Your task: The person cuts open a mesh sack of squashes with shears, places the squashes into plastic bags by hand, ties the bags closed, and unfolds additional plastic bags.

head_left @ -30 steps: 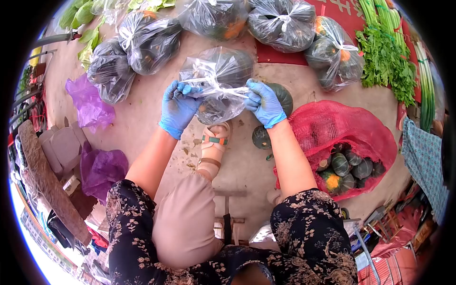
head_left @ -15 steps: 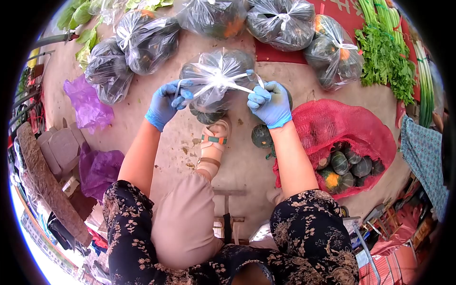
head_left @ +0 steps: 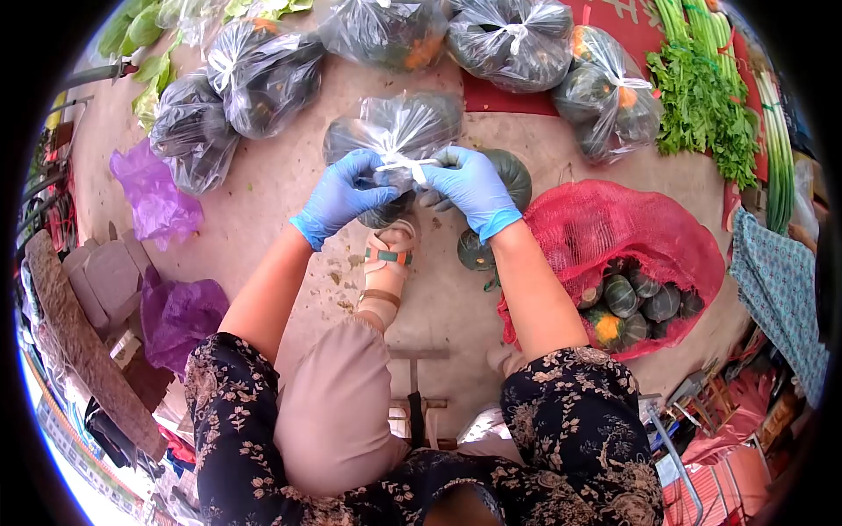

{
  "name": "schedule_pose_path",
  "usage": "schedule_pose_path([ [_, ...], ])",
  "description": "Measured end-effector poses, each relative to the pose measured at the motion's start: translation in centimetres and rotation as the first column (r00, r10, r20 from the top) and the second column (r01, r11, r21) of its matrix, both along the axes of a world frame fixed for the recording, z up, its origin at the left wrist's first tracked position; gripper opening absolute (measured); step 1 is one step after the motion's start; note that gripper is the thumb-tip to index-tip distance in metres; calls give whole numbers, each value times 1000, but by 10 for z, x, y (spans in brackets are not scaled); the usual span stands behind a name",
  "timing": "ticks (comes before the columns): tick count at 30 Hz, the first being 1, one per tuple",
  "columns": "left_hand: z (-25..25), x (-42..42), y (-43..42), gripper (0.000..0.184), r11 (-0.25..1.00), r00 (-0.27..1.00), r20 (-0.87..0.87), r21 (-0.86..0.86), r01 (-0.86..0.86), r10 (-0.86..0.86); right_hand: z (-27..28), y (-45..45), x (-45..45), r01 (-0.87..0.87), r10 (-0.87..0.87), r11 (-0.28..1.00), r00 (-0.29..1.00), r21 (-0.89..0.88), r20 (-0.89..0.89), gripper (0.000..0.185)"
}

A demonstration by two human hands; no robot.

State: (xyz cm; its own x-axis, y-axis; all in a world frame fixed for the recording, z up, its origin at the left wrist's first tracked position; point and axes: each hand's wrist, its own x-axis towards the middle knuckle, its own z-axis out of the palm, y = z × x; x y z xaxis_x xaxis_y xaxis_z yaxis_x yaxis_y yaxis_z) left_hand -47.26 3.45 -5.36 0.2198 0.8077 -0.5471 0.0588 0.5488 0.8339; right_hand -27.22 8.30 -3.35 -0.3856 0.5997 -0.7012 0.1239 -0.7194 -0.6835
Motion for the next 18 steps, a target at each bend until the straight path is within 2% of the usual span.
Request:
schedule_pose_path([
  [1, -4, -8, -1, 17, 996, 989, 113, -3, -91, 91, -20, 4, 14, 74, -87, 987, 992, 141, 88, 15],
  [2, -15, -18, -1, 15, 980, 961, 198, 4, -200, 196, -34, 12, 33, 62, -75, 991, 992, 121, 101, 15],
  [3, -16, -16, -3, 15, 948, 877, 360, -97, -303, 318, -45, 15, 46, 51, -63, 994, 992, 100, 113, 16],
  [5, -17, -13, -5, 16, 840, 591, 598, -338, -425, 540, -64, 5, 42, 298, -310, 946, 947, -128, -88, 15],
  [6, -21, -8, -6, 17, 759, 363, 689, -438, -481, 627, -65, 4, 35, 386, -434, 886, 885, -257, -166, 15],
  [9, -15, -9, -4, 14, 737, 125, 770, -531, -419, 626, -57, 0, 23, 424, -657, 748, 584, -511, -477, 13],
  [10, -1, -7, 1, 25, 739, 187, 758, -496, -455, 624, -48, 2, 18, 413, -693, 717, 512, -562, -507, 12],
  [11, 5, -9, 6, 31, 807, 382, 730, -395, -439, 566, -42, 4, 15, 439, -656, 755, 514, -487, -553, 11],
  [13, 11, -13, 13, 46, 919, 719, 573, -209, -335, 393, -27, 8, 6, 489, -575, 807, 522, -331, -630, 10],
  [14, 11, -15, 17, 65, 990, 986, 108, 50, -133, 127, -13, 10, 3, 520, -483, 842, 604, -146, -633, 9],
  [15, 20, -10, 21, 65, 986, 991, -134, 163, 20, 3, -6, 10, -1, 482, -390, 876, 696, -9, -603, 8],
  [16, 34, 1, 25, 66, 953, 921, -378, 233, 191, -92, -1, 10, -5, 426, -293, 896, 779, 124, -554, 7],
  [17, 41, 11, 28, 66, 895, 783, -604, 254, 367, -149, 3, 9, -10, 353, -197, 901, 851, 252, -487, 6],
  [18, 33, 18, 26, 53, 864, 605, -794, 262, 431, -60, 10, 8, -17, 318, -156, 898, 876, 303, -456, 5],
])
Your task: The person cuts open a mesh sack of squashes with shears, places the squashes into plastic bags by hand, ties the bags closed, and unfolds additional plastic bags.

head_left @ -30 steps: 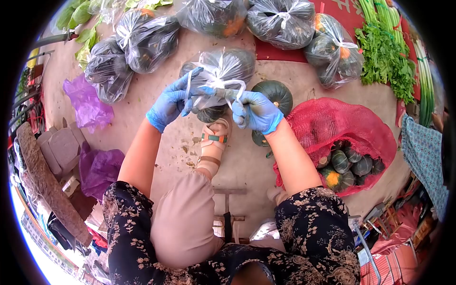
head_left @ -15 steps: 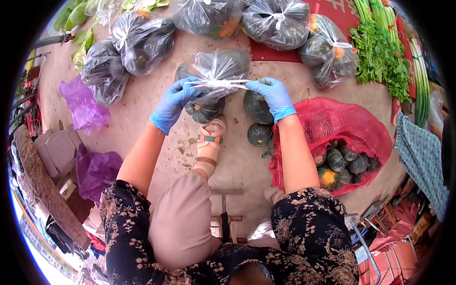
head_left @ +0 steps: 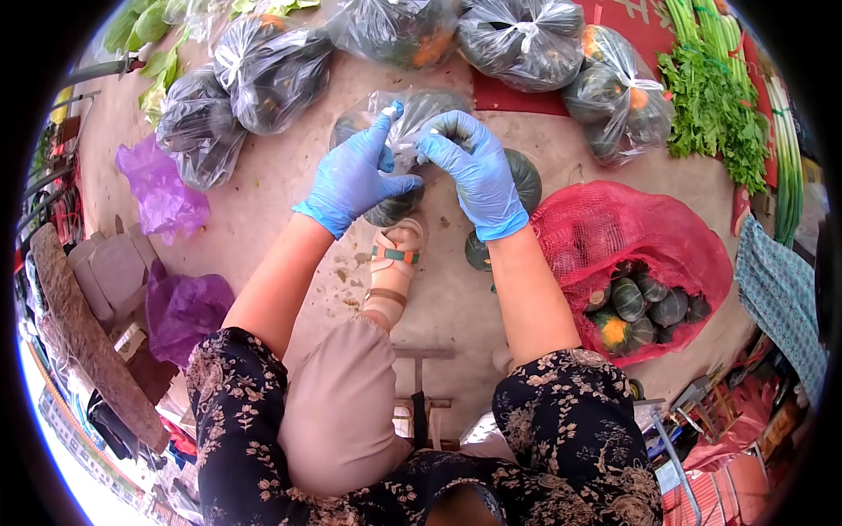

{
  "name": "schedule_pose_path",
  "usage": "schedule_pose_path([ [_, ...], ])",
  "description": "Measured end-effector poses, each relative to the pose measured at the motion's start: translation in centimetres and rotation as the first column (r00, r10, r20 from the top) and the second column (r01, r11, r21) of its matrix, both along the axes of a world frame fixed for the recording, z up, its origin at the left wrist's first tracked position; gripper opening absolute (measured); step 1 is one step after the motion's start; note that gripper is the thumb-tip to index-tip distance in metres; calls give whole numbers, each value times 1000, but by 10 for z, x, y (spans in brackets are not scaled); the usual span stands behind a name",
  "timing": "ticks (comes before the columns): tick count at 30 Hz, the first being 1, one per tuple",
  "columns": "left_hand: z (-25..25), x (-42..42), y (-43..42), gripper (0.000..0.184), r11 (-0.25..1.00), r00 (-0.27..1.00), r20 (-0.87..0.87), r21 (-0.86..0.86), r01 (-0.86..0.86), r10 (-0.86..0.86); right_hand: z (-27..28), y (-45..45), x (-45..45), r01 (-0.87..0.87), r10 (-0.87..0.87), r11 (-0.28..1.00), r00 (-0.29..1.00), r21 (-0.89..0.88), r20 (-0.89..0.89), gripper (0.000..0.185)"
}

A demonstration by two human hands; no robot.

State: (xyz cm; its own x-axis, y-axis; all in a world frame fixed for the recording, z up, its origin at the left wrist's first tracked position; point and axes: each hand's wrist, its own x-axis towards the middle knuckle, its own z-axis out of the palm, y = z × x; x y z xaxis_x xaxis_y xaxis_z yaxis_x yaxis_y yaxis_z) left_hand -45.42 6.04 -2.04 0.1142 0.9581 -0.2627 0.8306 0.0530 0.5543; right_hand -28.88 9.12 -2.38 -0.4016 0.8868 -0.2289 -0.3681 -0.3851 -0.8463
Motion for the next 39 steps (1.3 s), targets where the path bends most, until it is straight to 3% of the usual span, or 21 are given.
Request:
schedule_pose_path([
  [3, -37, -5, -5, 44, 973, 966, -256, 210, 91, -35, 3, 2, -6, 24, -24, 1000, 999, 15, 23, 5],
  [4, -41, -5, -3, 30, 985, 946, -323, 167, 47, 9, -11, 4, -4, 34, -39, 998, 995, 44, 96, 13],
  [5, -47, -8, -2, 27, 983, 959, -283, 179, 31, 21, -23, 4, -2, 37, -63, 994, 961, 102, 269, 16],
  [7, -64, -24, -3, 22, 980, 978, -204, 196, -8, 48, -43, 0, -1, 5, -126, 978, 806, 207, 578, 23],
  [8, -75, -34, -3, 21, 985, 983, -170, 172, -34, 63, -53, -5, 2, -139, -201, 933, 564, 332, 801, 46],
  [9, -84, -42, -4, 24, 977, 973, 88, 5, -214, 212, -65, -13, 1, -71, -127, 973, 624, 219, 771, 53],
  [10, -88, -48, -4, 27, 921, 871, 308, -201, -334, 383, -72, -21, -4, -11, -61, 996, 683, 94, 728, 60],
  [11, -93, -53, -5, 30, 823, 687, 466, -422, -381, 557, -78, -29, -10, 40, -5, 999, 739, -36, 673, 67],
  [12, -83, -51, -6, 34, 805, 607, 537, -472, -359, 585, -53, -37, -19, 39, 63, 980, 870, -197, 489, 81],
  [13, -76, -49, -6, 31, 796, 562, 566, -470, -381, 603, -82, -55, -31, 81, 18, 966, 926, -246, 376, 79],
  [15, -71, -48, -9, 26, 772, 465, 617, -479, -418, 635, -110, -73, -42, -46, 221, 946, 818, -321, 532, 82],
  [20, -79, -76, -23, 27, 757, 457, 605, -480, -445, 652, -118, -101, -40, 54, 111, 950, 862, -308, 494, 82],
  [25, -75, -83, -23, 28, 738, 404, 623, -499, -455, 670, -102, -110, -50, -10, 113, 988, 720, -152, 684, 85],
  [30, -82, -95, -10, 32, 796, 591, 555, -260, -546, 586, -82, -110, -59, -31, -13, 999, 597, 40, 802, 101],
  [32, -97, -110, 0, 32, 814, 654, 521, -153, -561, 548, -80, -104, -64, -180, -111, 956, 509, 231, 854, 106],
  [33, -102, -114, 5, 32, 801, 622, 554, -152, -579, 554, -79, -100, -67, -256, -170, 913, 469, 318, 867, 109],
  [36, -111, -123, 13, 29, 766, 502, 643, -216, -606, 578, -79, -92, -73, -260, -87, 932, 517, 254, 851, 109],
  [39, -114, -122, 12, 28, 747, 409, 702, -265, -609, 583, -93, -86, -68, -219, -173, 888, 657, 405, 734, 108],
])
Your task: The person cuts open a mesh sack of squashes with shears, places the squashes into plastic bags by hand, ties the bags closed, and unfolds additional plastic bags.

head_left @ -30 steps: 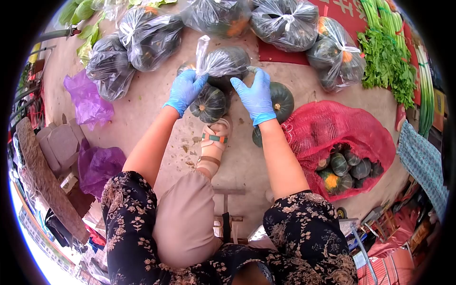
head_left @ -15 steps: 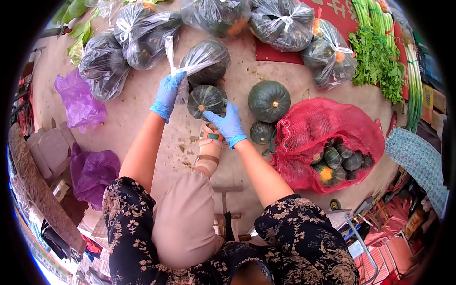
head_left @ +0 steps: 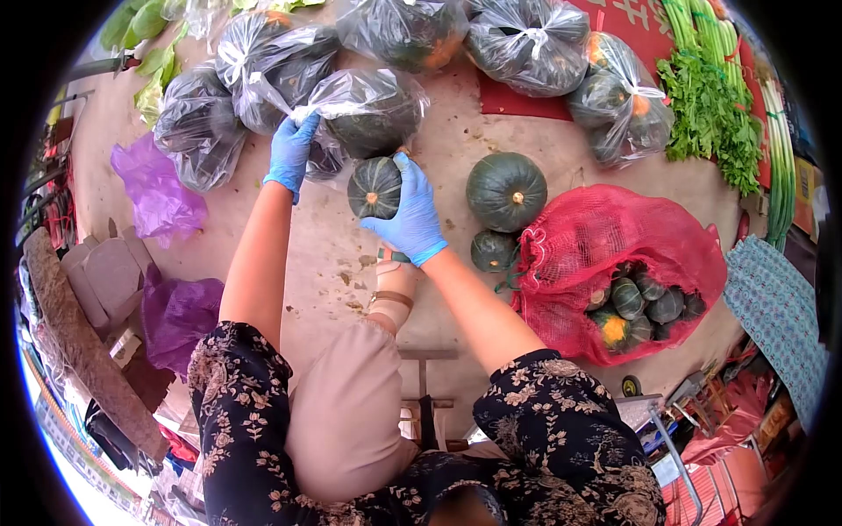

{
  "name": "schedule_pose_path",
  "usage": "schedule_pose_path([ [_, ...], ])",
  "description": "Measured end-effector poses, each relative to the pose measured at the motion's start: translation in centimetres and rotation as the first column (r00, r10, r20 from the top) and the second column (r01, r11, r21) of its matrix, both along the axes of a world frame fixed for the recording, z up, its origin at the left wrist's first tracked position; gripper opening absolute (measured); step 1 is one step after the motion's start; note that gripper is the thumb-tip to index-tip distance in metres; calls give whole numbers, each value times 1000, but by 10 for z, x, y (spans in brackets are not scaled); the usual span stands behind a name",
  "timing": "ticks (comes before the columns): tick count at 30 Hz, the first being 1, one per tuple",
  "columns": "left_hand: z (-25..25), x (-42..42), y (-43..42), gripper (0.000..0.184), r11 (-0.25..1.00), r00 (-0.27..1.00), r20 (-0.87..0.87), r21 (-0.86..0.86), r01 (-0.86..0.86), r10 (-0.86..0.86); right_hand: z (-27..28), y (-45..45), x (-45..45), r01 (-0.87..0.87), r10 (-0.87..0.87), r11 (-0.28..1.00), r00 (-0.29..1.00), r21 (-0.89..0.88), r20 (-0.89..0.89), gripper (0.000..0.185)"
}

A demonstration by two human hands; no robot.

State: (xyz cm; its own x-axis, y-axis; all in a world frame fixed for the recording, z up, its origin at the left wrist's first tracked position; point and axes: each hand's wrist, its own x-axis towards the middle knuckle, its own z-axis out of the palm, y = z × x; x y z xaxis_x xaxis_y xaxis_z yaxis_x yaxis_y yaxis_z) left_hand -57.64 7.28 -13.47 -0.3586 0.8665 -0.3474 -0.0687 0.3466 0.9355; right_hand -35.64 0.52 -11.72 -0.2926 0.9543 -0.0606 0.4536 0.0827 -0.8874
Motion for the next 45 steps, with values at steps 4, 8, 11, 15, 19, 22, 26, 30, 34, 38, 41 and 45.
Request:
schedule_pose_path([
  [4, -14, -5, -6, 39, 991, 849, -519, 23, 131, -100, -5, 3, 7, 6, -11, 997, 998, -74, -60, 104],
  [8, -5, -8, -4, 34, 972, 701, -674, -133, 193, -231, -9, 12, 13, -32, 11, 984, 993, -175, -118, 94],
  [11, -4, -13, 0, 28, 982, 534, -826, -113, 154, -179, -6, 26, 26, -138, -140, 821, 892, -554, -431, 82],
  [15, -9, -36, 4, 27, 989, 263, -956, -143, -46, -126, 20, 59, 59, -201, -362, 675, 749, -710, -555, 68],
  [19, -48, -65, -12, 23, 958, 772, -593, -2, -285, 228, 4, 103, 73, 238, -271, 942, 955, -239, -117, 83],
  [22, -32, -57, -17, 23, 917, 908, 143, -116, -381, 395, -22, 124, 76, 339, -312, 931, 931, -133, 192, 91],
  [26, 6, -17, -27, 22, 830, 617, 555, -385, -404, 558, -44, 124, 78, 220, -177, 971, 920, -89, 350, 85],
  [30, -23, -12, -43, 16, 869, 347, 797, -449, -207, 494, -11, 100, 55, 37, -167, 965, 849, 258, 502, 64],
  [34, 3, 14, -35, 13, 860, 364, 782, -491, -140, 506, 9, 56, 17, -218, 177, 961, 958, 172, 226, 71],
  [38, 40, 26, -38, 20, 958, 265, 929, -281, 56, 257, 0, 47, -2, -403, 401, 911, 812, -88, 425, 88],
  [41, 40, 21, -45, 19, 989, 206, 976, -98, 110, 74, 0, 45, -8, -475, 538, 842, 707, -255, 460, 95],
  [45, 36, 24, -47, 14, 999, 20, 1000, 19, -38, -18, 7, 27, 0, -336, 367, 859, 930, -387, 6, 89],
])
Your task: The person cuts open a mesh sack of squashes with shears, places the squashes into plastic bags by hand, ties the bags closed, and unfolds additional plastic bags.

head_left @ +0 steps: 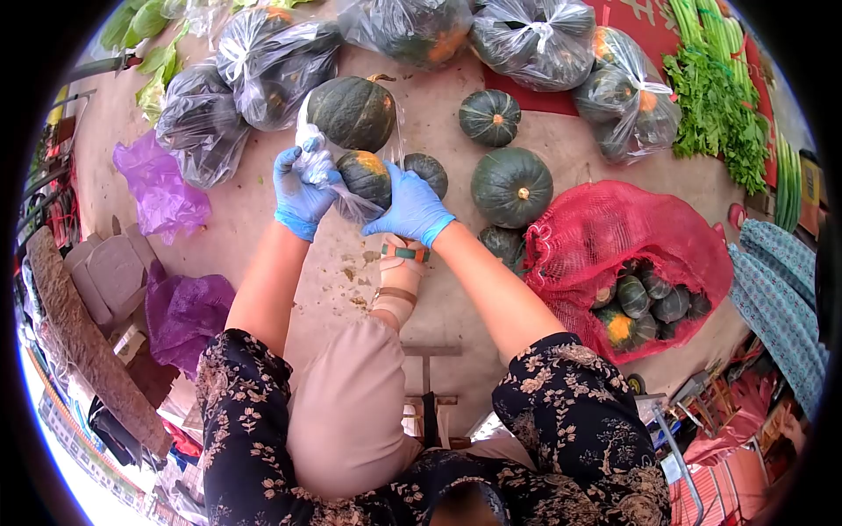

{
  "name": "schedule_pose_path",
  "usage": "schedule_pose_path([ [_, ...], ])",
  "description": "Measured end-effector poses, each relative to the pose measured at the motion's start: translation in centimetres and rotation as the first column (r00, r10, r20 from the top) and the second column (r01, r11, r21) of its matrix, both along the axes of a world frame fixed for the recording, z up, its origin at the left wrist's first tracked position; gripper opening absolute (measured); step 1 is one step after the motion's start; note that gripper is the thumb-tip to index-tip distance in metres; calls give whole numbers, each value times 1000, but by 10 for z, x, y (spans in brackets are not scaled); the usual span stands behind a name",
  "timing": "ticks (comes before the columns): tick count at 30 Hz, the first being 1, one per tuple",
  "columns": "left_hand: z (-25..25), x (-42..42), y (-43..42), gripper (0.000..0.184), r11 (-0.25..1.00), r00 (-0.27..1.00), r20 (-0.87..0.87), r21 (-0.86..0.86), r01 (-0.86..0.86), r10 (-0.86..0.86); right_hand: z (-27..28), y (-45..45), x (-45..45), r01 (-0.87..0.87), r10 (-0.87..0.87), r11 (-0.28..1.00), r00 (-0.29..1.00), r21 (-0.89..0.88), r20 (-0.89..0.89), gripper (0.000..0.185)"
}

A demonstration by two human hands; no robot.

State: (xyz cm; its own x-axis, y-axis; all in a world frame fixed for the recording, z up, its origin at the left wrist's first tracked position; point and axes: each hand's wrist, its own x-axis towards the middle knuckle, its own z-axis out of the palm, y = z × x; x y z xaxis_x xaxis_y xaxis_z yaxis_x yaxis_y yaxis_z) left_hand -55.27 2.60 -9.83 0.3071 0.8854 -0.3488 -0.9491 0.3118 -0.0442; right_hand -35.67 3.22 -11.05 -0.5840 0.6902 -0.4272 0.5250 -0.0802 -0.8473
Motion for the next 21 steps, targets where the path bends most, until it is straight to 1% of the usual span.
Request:
schedule_pose_path([
  [1, 3, 8, 3, 12, 996, 994, 66, -42, -82, 85, 5, -5, 3, 139, -163, 980, 972, -144, -171, 88],
  [2, 5, 18, 6, 11, 983, 977, 130, -90, -160, 171, 10, -9, 6, 145, -216, 949, 945, -280, -246, 83],
  [3, 7, 27, 9, 10, 962, 947, 191, -144, -233, 258, 6, -19, 3, 180, -390, 846, 852, -502, -350, 80],
  [4, 9, 33, 14, 8, 965, 942, 217, -116, -236, 256, 1, -30, -5, 162, -565, 699, 723, -696, -399, 78],
  [5, 11, 40, 18, 8, 968, 941, 235, -107, -225, 245, -5, -38, -8, 93, -725, 528, 568, -844, -391, 75],
  [6, 15, 45, 24, 9, 972, 940, 251, -98, -213, 231, 13, -40, -6, -31, -842, 332, 441, -943, -311, 72],
  [7, 17, 49, 26, 9, 975, 939, 266, -93, -200, 218, 13, -41, -9, -92, -919, 201, 327, -975, -220, 73],
  [8, 11, 49, 25, 17, 988, 953, 264, 4, -157, 150, 13, -44, -16, -169, -970, 73, 216, -983, -109, 73],
  [9, 18, 48, 24, 20, 992, 988, 105, -61, -107, 113, 11, -46, -23, -261, -994, -46, 111, -964, 17, 74],
  [10, 31, 47, 22, 23, 989, 997, -53, -133, -68, 61, 5, -48, -31, -276, -988, -143, 96, -950, 121, 76],
  [11, 38, 44, 21, 27, 977, 979, -206, -208, -44, 1, -1, -49, -30, -315, -988, -155, 51, -936, 147, 76],
  [12, 22, 26, 11, 33, 991, 995, -94, -129, 30, -43, -4, -48, -28, -355, -985, -163, 6, -920, 173, 76],
  [13, 28, 19, 7, 33, 973, 991, -129, -231, 10, -41, -6, -44, -25, -396, -979, -165, -43, -903, 198, 77],
  [14, 21, 8, 0, 33, 984, 991, -59, -139, 109, -118, -8, -42, -21, -318, -979, -177, -41, -932, 200, 75],
  [15, 10, -2, -9, 32, 980, 981, 2, -40, 196, -196, -9, -40, -17, -283, -986, -132, -59, -950, 155, 74],
  [16, 5, -7, -14, 33, 964, 934, -265, -179, 197, -240, -12, -36, -11, -249, -992, -88, -70, -965, 108, 72],
  [17, 0, -12, -20, 34, 936, 812, -499, -316, 156, -303, -15, -34, -4, -212, -995, -48, -79, -976, 66, 70],
  [18, -3, -14, -27, 35, 897, 627, -678, -436, 76, -383, -12, -28, 3, -231, -995, -12, -92, -973, 34, 67],
  [19, -6, -15, -30, 35, 869, 590, -691, -494, 36, -417, -13, -23, 9, -193, -993, -8, -112, -981, 30, 65],
  [21, -17, -15, -26, 34, 807, 517, -707, -588, -49, -483, -21, -8, 23, 47, -992, 125, -25, -991, -127, 62],
])
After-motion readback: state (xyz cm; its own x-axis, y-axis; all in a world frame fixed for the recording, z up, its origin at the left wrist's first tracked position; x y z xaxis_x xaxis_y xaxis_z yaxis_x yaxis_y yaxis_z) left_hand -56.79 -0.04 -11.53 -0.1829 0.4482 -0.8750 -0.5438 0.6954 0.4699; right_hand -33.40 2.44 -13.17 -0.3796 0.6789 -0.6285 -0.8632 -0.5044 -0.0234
